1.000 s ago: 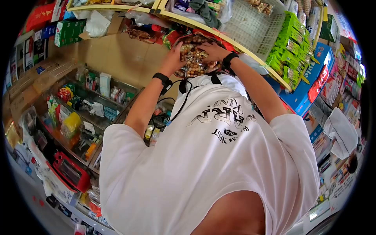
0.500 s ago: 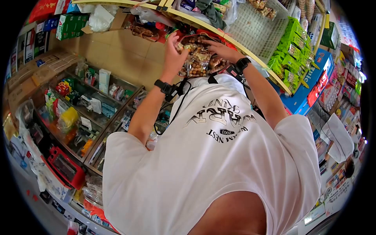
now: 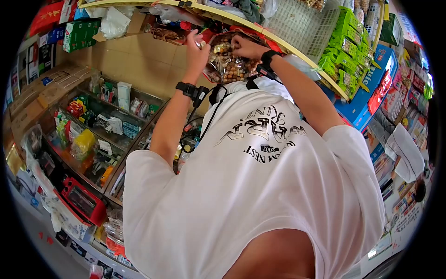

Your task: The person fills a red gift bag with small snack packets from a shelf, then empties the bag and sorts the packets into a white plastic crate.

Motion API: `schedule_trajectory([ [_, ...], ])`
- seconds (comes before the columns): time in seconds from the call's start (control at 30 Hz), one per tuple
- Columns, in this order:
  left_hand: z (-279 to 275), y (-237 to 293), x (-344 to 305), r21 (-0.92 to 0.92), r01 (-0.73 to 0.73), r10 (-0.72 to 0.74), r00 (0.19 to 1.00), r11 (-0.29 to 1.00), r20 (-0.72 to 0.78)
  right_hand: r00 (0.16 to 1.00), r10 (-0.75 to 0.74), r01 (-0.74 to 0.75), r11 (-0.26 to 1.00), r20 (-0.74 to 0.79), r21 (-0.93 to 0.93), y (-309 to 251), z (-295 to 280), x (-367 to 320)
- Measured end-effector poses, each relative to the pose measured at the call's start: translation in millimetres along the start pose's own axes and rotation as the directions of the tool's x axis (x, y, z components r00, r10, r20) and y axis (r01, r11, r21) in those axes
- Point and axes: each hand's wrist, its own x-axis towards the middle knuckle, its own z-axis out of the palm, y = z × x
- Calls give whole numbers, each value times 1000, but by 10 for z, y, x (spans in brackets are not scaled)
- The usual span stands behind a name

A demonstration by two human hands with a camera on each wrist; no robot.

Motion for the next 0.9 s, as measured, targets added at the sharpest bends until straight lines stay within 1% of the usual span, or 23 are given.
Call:
schedule_trajectory([
  [0.03, -35, 31, 24, -57, 6, -9, 999, 998, -50, 992, 126, -129, 959, 28, 251, -248, -69, -171],
  [0.07, -50, 102, 7, -14, -36, 34, 996, 999, -86, 992, 126, -129, 960, 28, 250, -386, -83, -244],
  [0.1, -10, 286, -29, -16, -37, 35, 996, 999, -88, 993, 115, -87, 833, -18, 546, -501, -84, -290],
  [0.13, 102, 525, -105, -109, -42, 30, 994, 993, -106, 991, 122, -27, 619, -62, 785, -614, -51, -338],
  [0.17, 241, 658, -180, -200, -45, 20, 992, 979, -122, 990, 126, -33, 617, -57, 786, -791, 26, -375],
  [0.2, 428, 556, -141, 3, -197, 197, 978, 980, -63, 992, 65, 56, 548, -108, 835, -1005, 104, -381],
  [0.23, 623, 554, -165, 189, -320, 335, 941, 928, -53, 986, 8, 143, 469, -166, 872, -1091, 154, -375],
  [0.27, 615, 511, -140, 189, -318, 332, 942, 929, -49, 966, -96, 255, 469, -239, 845, -759, 256, -151],
  [0.3, 570, 544, -93, -33, -246, 247, 968, 969, 34, 967, -91, 254, 467, -240, 847, -741, 214, -173],
  [0.33, 507, 594, -23, -244, -144, 179, 975, 959, 131, 958, -97, 282, 508, -271, 814, -765, 125, -203],
  [0.4, 348, 640, 69, -585, 127, 105, 932, 801, 346, 947, -108, 310, 547, -301, 778, -756, 1, -287],
  [0.43, 254, 617, 69, -583, 128, 105, 931, 802, 349, 952, -100, 294, 566, -290, 770, -708, -54, -353],
  [0.5, 54, 584, 121, -677, 236, 101, 903, 697, 418, 955, -90, 278, 602, -282, 749, -653, -218, -458],
  [0.53, 26, 412, 180, -500, 261, -36, 909, 826, 416, 965, 6, 207, 600, -263, 773, -664, -241, -550],
  [0.57, 26, 236, 213, -498, 258, -30, 907, 828, 421, 962, 5, 215, 599, -272, 772, -631, -277, -582],
  [0.6, 44, -11, 222, -206, 68, 50, 854, 976, 517, 961, 63, 167, 643, -269, 747, -568, -292, -609],
  [0.63, 82, -242, 204, 85, -174, 84, 777, 981, 624, 955, 124, 115, 682, -269, 723, -502, -283, -637],
  [0.67, 144, -470, 181, 83, -182, 89, 770, 980, 631, 953, 196, 52, 642, -229, 765, -437, -258, -647],
  [0.7, 213, -685, 151, 300, -369, 132, 796, 880, 591, 950, 200, 59, 639, -240, 767, -320, -219, -632],
  [0.73, 262, -702, 136, 500, -509, 189, 808, 701, 559, 950, 172, 93, 644, -263, 759, -209, -181, -609],
  [0.77, 310, -718, 143, 494, -518, 191, 800, 698, 569, 948, 145, 127, 646, -284, 752, -100, -148, -586],
  [0.83, 358, -572, 170, 536, -315, -35, 838, 783, 544, 940, 193, 92, 652, -282, 753, -199, -139, -653],
  [0.9, 334, -517, 304, 513, -332, -37, 812, 792, 582, 932, 246, 90, 556, -267, 826, -291, -120, -731],
])
